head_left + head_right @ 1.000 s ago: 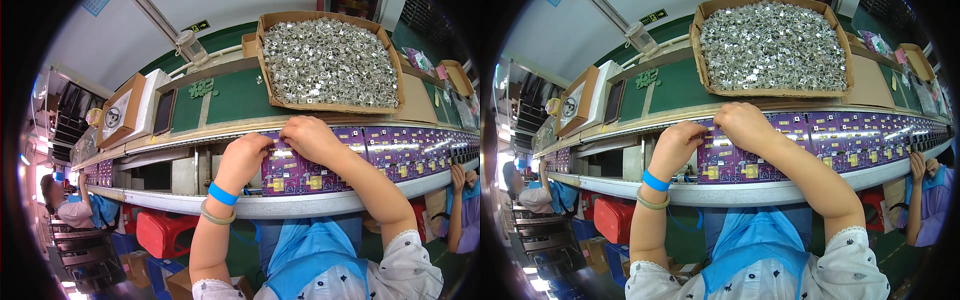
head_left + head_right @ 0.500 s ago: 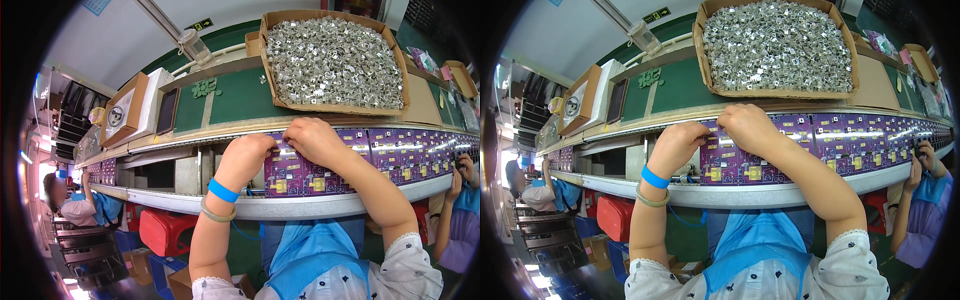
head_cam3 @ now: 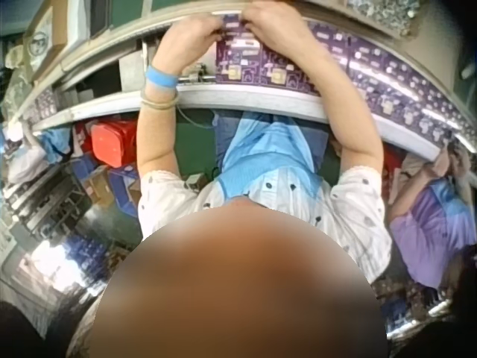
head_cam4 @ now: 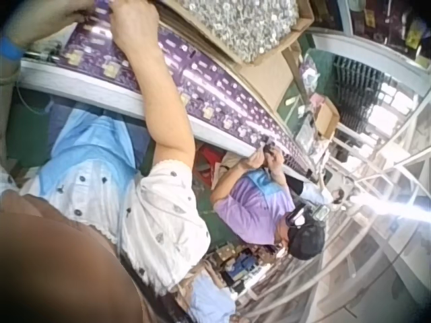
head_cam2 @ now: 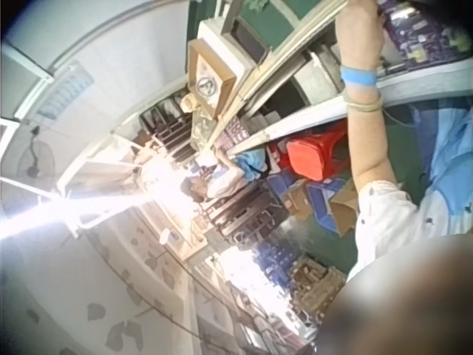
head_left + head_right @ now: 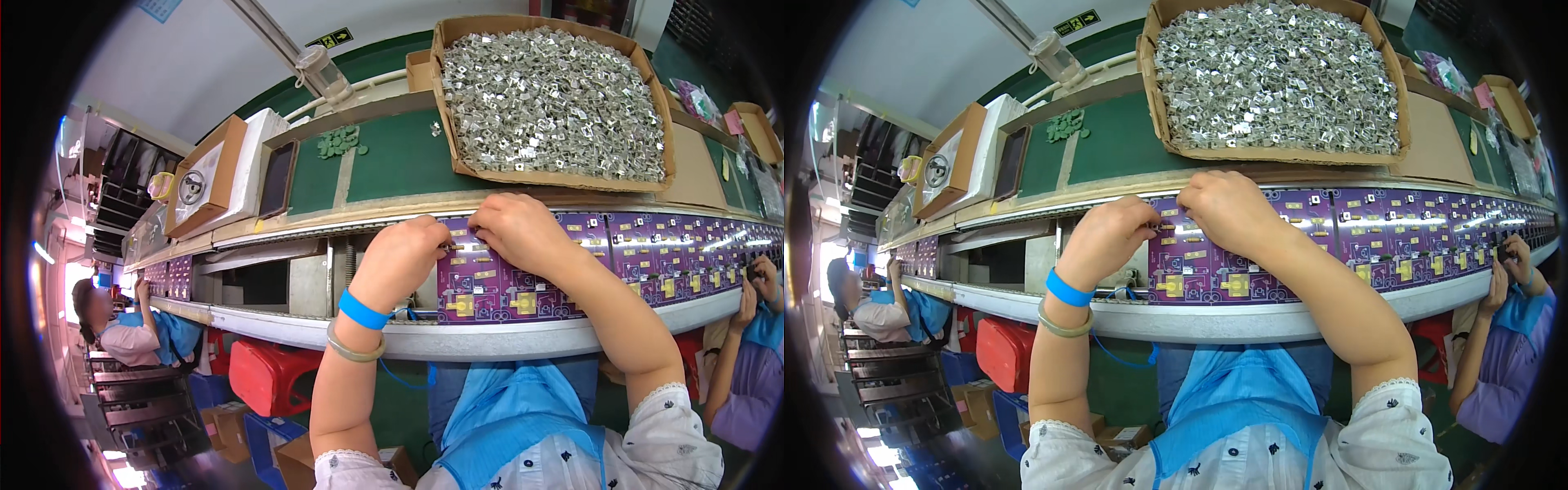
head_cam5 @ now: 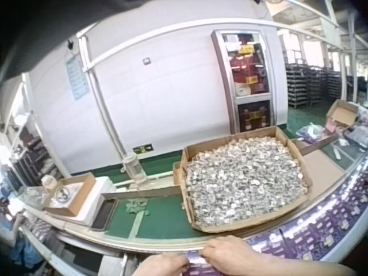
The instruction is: The person places small silver components onto purple circuit boards on a conveyor belt. They pick components from a nearby box and press them into designated spots on the boards, repeating this process as the boards move along the line.
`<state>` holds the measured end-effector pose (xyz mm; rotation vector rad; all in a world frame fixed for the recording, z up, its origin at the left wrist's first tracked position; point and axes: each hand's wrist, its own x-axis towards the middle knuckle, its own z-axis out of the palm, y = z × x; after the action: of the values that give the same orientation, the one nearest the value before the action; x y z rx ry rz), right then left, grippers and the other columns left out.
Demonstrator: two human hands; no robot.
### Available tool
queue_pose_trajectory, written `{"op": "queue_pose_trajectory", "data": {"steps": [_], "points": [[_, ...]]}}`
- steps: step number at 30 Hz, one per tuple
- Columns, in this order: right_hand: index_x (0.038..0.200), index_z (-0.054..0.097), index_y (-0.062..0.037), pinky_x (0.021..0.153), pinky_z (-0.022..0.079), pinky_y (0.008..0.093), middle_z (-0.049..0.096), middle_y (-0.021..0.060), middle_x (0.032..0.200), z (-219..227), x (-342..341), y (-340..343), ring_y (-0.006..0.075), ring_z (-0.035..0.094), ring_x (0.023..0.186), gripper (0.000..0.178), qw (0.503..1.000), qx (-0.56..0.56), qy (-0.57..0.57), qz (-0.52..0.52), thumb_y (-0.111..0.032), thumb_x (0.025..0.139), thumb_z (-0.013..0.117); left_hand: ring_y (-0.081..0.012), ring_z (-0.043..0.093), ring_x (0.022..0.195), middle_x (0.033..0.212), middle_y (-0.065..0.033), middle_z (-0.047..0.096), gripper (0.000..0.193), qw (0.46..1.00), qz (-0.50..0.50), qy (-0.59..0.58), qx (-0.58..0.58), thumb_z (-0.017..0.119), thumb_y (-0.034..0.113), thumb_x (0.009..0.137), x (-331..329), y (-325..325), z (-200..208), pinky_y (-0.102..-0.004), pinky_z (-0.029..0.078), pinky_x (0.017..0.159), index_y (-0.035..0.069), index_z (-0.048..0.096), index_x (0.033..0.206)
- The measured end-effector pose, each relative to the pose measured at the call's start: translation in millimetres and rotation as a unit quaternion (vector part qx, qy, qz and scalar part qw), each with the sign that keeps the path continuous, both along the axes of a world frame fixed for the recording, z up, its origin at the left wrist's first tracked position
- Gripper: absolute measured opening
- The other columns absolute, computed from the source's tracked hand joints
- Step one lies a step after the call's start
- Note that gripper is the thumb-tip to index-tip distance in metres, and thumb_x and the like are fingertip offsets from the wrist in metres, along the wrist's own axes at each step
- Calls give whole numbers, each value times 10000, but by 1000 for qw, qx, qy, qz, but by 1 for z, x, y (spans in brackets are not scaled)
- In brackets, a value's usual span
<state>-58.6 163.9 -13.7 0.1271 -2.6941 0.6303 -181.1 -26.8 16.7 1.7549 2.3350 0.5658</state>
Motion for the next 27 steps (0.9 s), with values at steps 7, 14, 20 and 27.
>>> {"op": "queue_pose_trajectory", "data": {"steps": [7,14,20,27], "points": [[915,698,-72,770,527,455,649,107,955,3,3,0,338,659,871,92,1000,8,-13,-9,-118,836,681,-308,683,821,921,-146,691,241,996,51,-41,68,780,151,799,-23,2,5,-389,541,723,31,720,999],[1045,703,-77,833,527,430,633,87,1099,22,12,0,326,646,941,193,998,-39,-29,-35,-142,864,716,-336,662,976,1060,-168,677,325,920,351,120,125,728,240,876,-134,5,-32,-429,540,841,22,714,1117],[964,696,-59,788,524,439,637,90,1011,15,15,4,323,649,868,133,999,-30,-8,-23,-135,856,714,-385,588,1100,1171,-179,622,404,928,310,196,72,704,286,904,-149,39,-46,-444,526,897,13,687,1201],[907,696,-54,780,510,427,631,87,943,17,17,6,304,646,854,111,1000,-2,-3,-5,-140,839,714,-271,662,905,1036,-133,662,336,968,214,-6,134,690,152,916,-126,30,-30,-360,537,828,50,681,1236]]}}
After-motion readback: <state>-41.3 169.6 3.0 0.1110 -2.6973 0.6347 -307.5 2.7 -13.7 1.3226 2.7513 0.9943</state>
